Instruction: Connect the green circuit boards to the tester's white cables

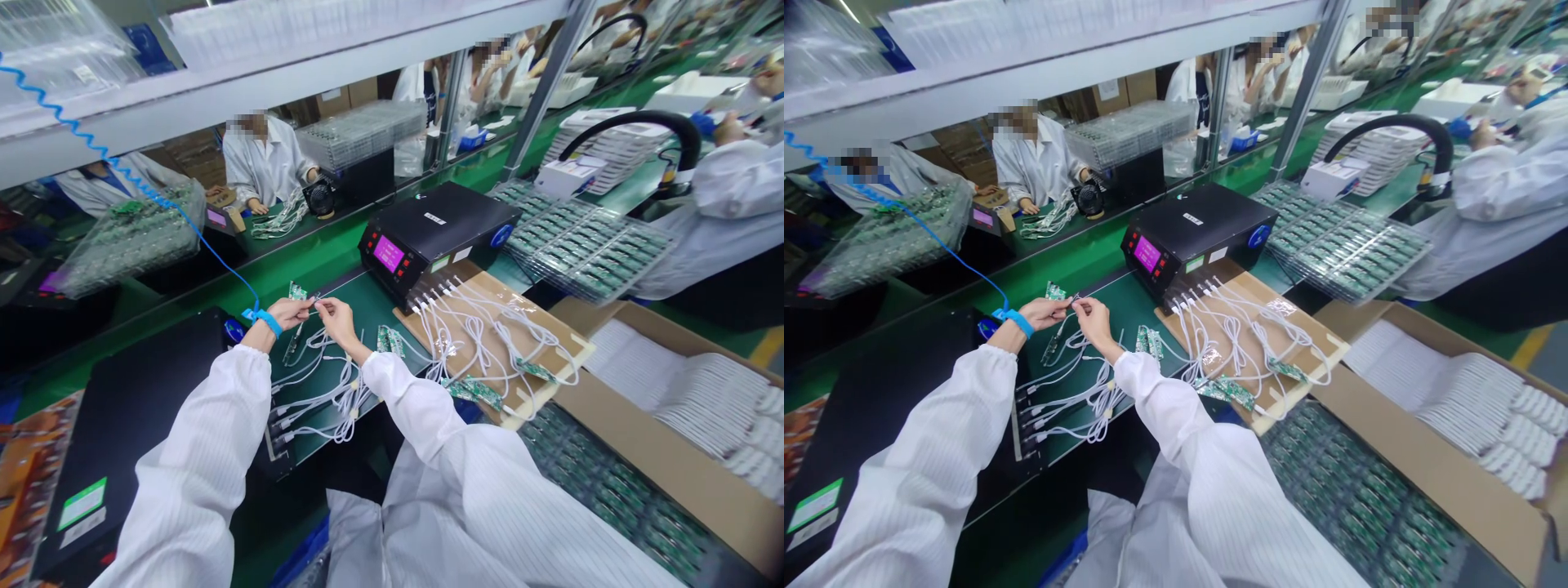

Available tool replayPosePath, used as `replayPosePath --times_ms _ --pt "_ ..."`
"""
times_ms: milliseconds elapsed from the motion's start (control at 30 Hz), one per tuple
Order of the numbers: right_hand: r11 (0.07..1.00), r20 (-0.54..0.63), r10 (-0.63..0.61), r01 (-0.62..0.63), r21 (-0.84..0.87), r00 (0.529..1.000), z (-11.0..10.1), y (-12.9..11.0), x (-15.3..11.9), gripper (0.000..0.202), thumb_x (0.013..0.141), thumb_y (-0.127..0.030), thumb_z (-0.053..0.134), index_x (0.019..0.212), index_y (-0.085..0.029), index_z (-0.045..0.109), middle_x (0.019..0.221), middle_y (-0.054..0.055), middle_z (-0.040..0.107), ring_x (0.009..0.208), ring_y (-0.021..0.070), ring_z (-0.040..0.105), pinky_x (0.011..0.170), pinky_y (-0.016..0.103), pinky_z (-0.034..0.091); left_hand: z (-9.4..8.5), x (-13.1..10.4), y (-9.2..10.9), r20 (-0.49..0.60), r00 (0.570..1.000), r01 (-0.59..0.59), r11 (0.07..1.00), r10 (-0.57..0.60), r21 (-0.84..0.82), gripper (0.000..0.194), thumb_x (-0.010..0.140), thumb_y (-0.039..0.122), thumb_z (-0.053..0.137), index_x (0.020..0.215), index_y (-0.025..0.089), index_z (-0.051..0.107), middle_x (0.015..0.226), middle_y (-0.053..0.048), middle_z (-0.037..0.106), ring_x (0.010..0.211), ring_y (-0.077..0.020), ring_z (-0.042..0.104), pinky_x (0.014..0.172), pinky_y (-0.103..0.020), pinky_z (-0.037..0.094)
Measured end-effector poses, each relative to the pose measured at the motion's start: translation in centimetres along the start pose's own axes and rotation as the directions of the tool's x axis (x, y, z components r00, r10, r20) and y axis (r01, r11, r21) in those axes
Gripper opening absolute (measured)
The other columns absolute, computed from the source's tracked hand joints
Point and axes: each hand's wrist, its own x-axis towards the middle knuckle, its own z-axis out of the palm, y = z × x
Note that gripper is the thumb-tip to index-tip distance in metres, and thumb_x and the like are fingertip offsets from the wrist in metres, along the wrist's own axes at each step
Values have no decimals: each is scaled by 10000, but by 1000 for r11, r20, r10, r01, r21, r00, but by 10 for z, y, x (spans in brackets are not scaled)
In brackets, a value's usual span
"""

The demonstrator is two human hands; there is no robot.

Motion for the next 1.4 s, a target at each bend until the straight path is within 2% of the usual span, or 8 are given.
replayPosePath --times_ms 200,600,767,900,1033,1133,1233,1400 --pt "989 59 32 -40 144 998 -1 5 2 171 932 -345 680 951 -183 729 900 60 795 815 200 775 819 316 617 -1 -2 5 20 999 33 999 -32 -21 348 883 -119 597 674 140 496 591 56 428 406 -13 295 376 -132 216" --pt "998 -34 49 -50 -30 998 5 -7 -3 130 950 -256 617 931 -168 710 938 81 798 867 200 765 867 309 605 -2 -2 0 14 999 44 999 -44 -28 364 787 -133 700 696 151 492 579 53 450 407 -38 366 381 -169 254" --pt "997 -21 32 -33 -63 999 3 -13 0 129 957 -242 609 927 -176 715 934 73 803 878 197 770 871 300 604 0 -4 -1 1 999 44 998 -44 -39 345 780 -96 746 726 151 511 586 58 452 407 -35 371 385 -166 265" --pt "994 22 32 -30 -103 999 5 -14 5 131 965 -247 616 937 -188 730 950 62 806 886 191 767 873 293 601 -1 -6 6 -68 998 18 999 -20 -27 341 766 -110 748 722 141 522 604 28 516 396 -26 359 376 -158 207" --pt "976 62 15 -1 -216 998 19 -18 14 145 994 -275 610 968 -197 729 952 50 796 879 185 749 876 289 585 -13 -11 23 -194 978 -87 996 80 -25 293 829 -74 714 741 133 525 613 3 562 391 -23 364 383 -153 203" --pt "924 127 -5 53 -379 992 33 -22 21 157 1025 -248 567 1016 -193 714 1030 60 781 948 186 730 899 285 560 -23 -18 36 -262 951 -179 983 162 -44 222 965 29 604 776 127 542 620 2 560 390 -14 319 390 -148 223" --pt "820 233 -24 152 -552 972 50 -23 22 189 1051 -237 526 1120 -178 692 1165 95 748 1037 211 701 918 305 535 -28 -24 42 -295 933 -238 968 207 -73 277 1050 115 475 784 131 548 614 8 523 408 -25 328 408 -141 271" --pt "595 453 -20 375 -711 891 79 -12 16 250 1059 -191 468 1142 -143 698 1181 139 740 1117 259 652 999 359 473 -26 -26 42 -285 943 -212 971 174 -110 266 1017 73 470 766 150 511 640 -9 542 465 -58 414 467 -155 370"
